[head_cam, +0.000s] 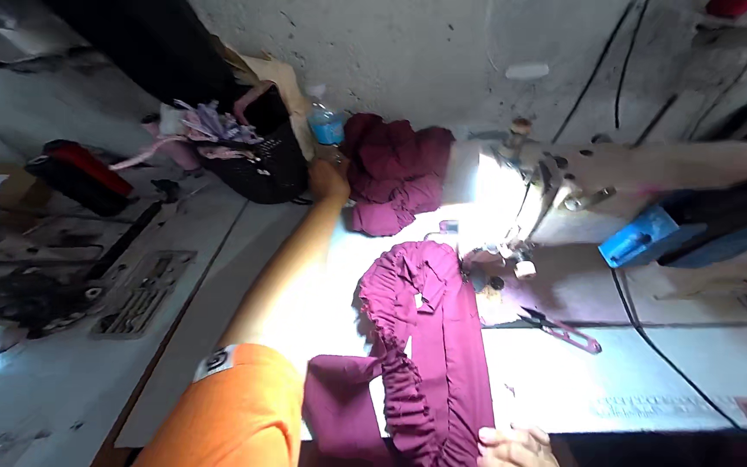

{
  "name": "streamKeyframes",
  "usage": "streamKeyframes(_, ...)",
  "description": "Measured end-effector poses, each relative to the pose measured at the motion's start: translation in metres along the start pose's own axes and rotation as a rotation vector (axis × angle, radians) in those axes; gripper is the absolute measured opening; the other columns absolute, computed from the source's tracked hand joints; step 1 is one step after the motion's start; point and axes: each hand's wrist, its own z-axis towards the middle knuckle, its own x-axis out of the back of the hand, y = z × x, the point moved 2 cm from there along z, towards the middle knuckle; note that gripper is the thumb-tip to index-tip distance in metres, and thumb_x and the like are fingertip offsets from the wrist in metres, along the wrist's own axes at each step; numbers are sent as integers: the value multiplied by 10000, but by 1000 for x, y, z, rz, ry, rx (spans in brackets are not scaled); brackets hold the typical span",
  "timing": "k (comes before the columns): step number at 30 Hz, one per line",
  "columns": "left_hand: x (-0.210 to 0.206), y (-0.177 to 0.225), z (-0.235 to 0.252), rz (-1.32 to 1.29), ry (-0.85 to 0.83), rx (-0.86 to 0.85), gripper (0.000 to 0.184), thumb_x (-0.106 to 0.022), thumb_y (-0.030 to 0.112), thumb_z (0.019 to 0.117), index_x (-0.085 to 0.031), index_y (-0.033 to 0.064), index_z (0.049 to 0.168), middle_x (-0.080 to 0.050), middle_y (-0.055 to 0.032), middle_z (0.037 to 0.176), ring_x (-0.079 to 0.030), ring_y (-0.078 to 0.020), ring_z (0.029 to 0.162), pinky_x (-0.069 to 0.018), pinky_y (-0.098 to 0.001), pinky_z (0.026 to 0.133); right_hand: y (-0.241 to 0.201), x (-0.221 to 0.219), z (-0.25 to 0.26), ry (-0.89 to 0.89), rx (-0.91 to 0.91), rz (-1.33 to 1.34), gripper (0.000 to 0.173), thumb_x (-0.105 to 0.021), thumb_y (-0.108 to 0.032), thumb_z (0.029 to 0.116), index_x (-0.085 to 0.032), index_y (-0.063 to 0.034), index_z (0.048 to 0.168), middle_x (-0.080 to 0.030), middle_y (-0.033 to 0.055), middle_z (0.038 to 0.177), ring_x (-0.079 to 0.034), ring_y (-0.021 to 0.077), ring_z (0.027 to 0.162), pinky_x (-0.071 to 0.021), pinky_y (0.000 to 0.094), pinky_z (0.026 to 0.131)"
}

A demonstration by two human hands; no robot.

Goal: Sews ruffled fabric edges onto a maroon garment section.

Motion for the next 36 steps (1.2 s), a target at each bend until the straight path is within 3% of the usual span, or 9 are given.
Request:
streamKeyframes(5,25,-5,-36,-95,-3,44,601,-582,270,1027,-419,-117,1457,-494,-321,1471,-475,-415,1408,-371,-539,1164,2,-5,-3,73,86,-8,167,-574,-152,1015,-716,-130,930,-732,-13,964,-624,89,1172,-324,301,1166)
streamKeyframes(7,31,-18,-58,-171,136,-186,695,-613,303,990,-378,-125,1485,-449,-345,1490,-454,-429,1403,-363,-520,1179,1,-5,-3,90,109,14,163,-577,-143,1008,-719,-124,931,-736,-9,980,-628,102,1179,-332,318,1176)
streamKeyframes(10,68,2,-170,-234,154,-684,445,-593,206,997,-512,-135,1273,-589,-319,1230,-610,-355,1111,-509,-454,938,0,-6,-4,95,113,31,165,-569,-131,1005,-720,-120,941,-738,-2,996,-622,120,1200,-316,348,1192)
streamKeyframes(12,78,6,-258,-287,-76,-1048,267,-567,225,973,-664,-17,1032,-667,-157,1045,-639,-211,1026,-524,-379,909,-2,-5,-5,78,111,34,174,-554,-125,1008,-720,-119,957,-738,2,1013,-612,129,1218,-309,368,1194)
streamKeyframes(16,67,-22,-356,-23,-670,-1406,427,-420,431,1076,-720,128,1089,-698,-87,1248,-635,-247,1207,-505,-410,1007,-8,0,-2,36,135,-27,180,-551,-101,1000,-724,-122,952,-746,3,1002,-616,136,1211,-314,387,1183)
streamKeyframes(20,77,-32,-351,100,-557,-1151,421,-473,412,1030,-674,120,803,-657,-29,790,-656,-191,662,-526,-402,528,-10,3,0,11,162,-92,201,-546,-79,980,-736,-132,940,-752,2,988,-631,146,1196,-322,406,1178)
streamKeyframes(24,68,17,-307,12,-500,-754,342,-461,215,1055,-710,65,876,-621,-16,682,-611,-115,600,-531,-327,583,-9,3,0,1,171,-114,211,-539,-79,981,-739,-134,941,-754,-1,978,-637,145,1183,-315,419,1168)
streamKeyframes(30,-3,57,-237,119,-386,-330,516,-572,434,1041,-678,-58,925,-665,-227,898,-662,-396,919,-506,-607,814,-9,0,0,18,169,-129,208,-543,-88,966,-740,-144,930,-759,-8,964,-648,136,1166,-312,420,1158)
streamKeyframes(36,-30,75,-215,332,-262,-253,361,-560,278,1015,-599,-23,1211,-666,-296,1134,-650,-495,1106,-488,-682,837,-11,-3,-2,12,151,-131,214,-546,-57,947,-737,-139,899,-755,-11,921,-646,136,1162,-290,399,1168)
